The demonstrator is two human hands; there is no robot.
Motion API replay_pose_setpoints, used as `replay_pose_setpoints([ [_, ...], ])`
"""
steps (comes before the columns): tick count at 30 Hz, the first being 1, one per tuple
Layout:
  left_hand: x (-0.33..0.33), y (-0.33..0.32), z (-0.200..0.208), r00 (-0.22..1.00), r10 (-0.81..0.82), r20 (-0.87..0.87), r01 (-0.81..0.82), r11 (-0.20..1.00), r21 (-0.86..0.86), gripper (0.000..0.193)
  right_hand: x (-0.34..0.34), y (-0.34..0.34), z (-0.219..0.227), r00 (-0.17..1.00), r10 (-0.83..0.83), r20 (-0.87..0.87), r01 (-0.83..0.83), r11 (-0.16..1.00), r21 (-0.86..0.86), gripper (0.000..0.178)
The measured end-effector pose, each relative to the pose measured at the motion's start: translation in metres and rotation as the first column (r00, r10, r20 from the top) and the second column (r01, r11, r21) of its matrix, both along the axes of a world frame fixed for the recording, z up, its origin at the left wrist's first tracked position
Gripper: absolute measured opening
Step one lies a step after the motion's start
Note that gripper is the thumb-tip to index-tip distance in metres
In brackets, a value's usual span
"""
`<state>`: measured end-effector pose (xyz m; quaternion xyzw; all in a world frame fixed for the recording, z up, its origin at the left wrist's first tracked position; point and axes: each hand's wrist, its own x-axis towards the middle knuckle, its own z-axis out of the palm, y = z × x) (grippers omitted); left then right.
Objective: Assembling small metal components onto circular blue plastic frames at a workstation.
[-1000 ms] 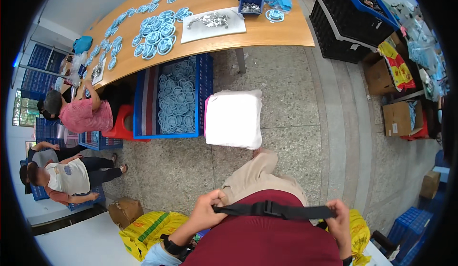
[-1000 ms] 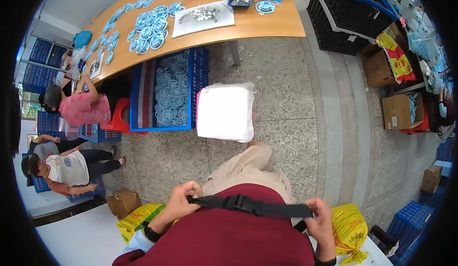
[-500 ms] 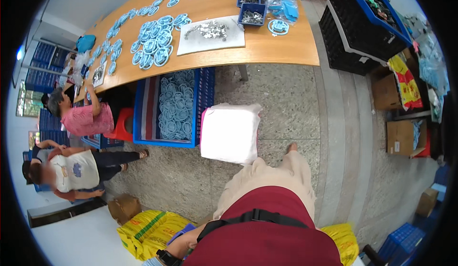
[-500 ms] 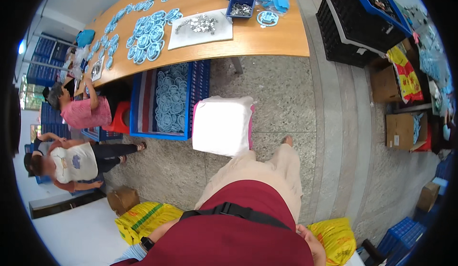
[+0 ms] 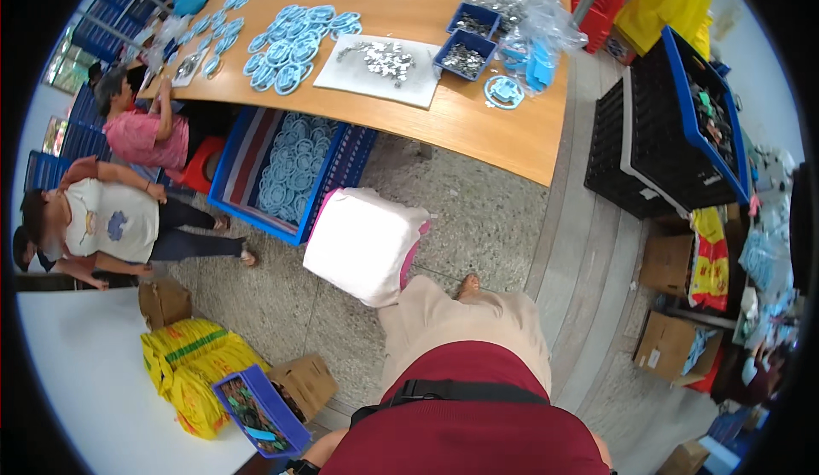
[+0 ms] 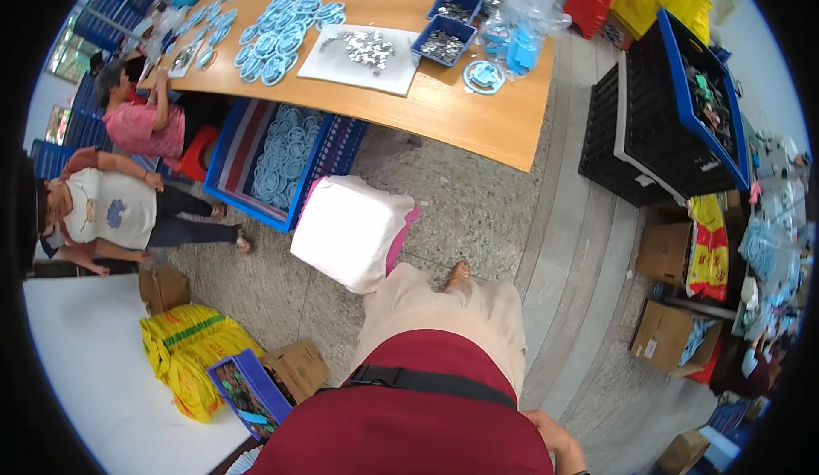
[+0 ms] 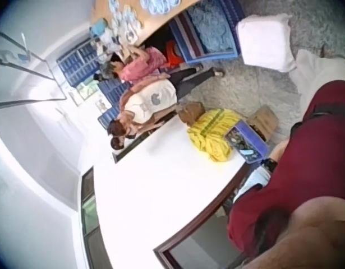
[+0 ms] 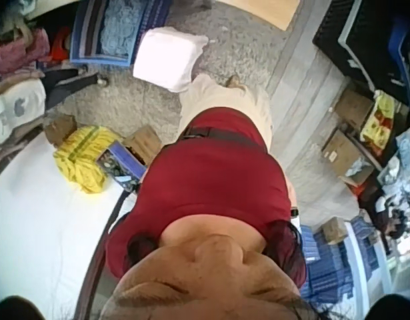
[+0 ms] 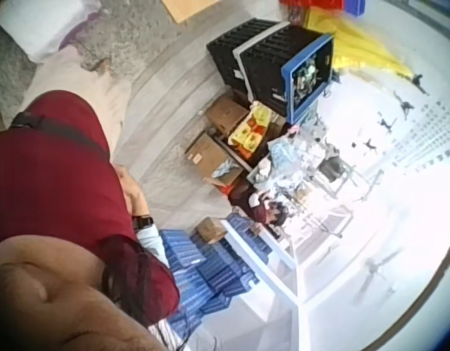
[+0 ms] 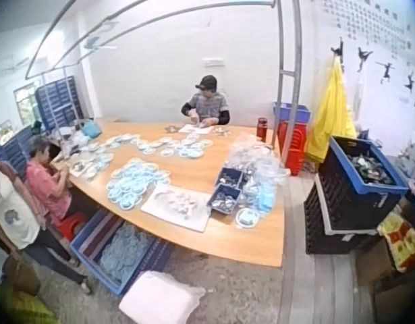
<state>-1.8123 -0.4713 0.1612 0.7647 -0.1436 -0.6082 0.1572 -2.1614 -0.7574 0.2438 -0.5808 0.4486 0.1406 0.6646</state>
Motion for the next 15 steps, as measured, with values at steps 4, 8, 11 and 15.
replay_pose_setpoints([
  [4, -0.018, -0.014, -0.019, 0.987, -0.089, 0.132, 0.077, 0.993, 0.09, 0.021, 0.009, -0.073, -0.022, 0.978, 0.151, -0.142, -0.165, 0.982, -0.092, 0.026],
  [8, -0.029, -0.026, -0.009, 0.991, 0.02, 0.135, -0.023, 1.0, 0.018, 0.02, 0.0, -0.113, -0.041, 0.866, 0.287, -0.41, -0.36, 0.926, -0.113, 0.028],
  [11, -0.035, -0.042, 0.002, 0.982, 0.183, 0.044, -0.172, 0.967, -0.189, 0.019, 0.004, -0.106, -0.042, 0.977, -0.023, -0.211, 0.034, 0.998, 0.048, 0.025],
  [15, -0.005, -0.075, 0.001, 0.963, 0.265, -0.041, -0.254, 0.854, -0.454, 0.018, 0.07, -0.122, -0.041, 0.968, -0.249, -0.008, 0.249, 0.965, 0.078, 0.016],
])
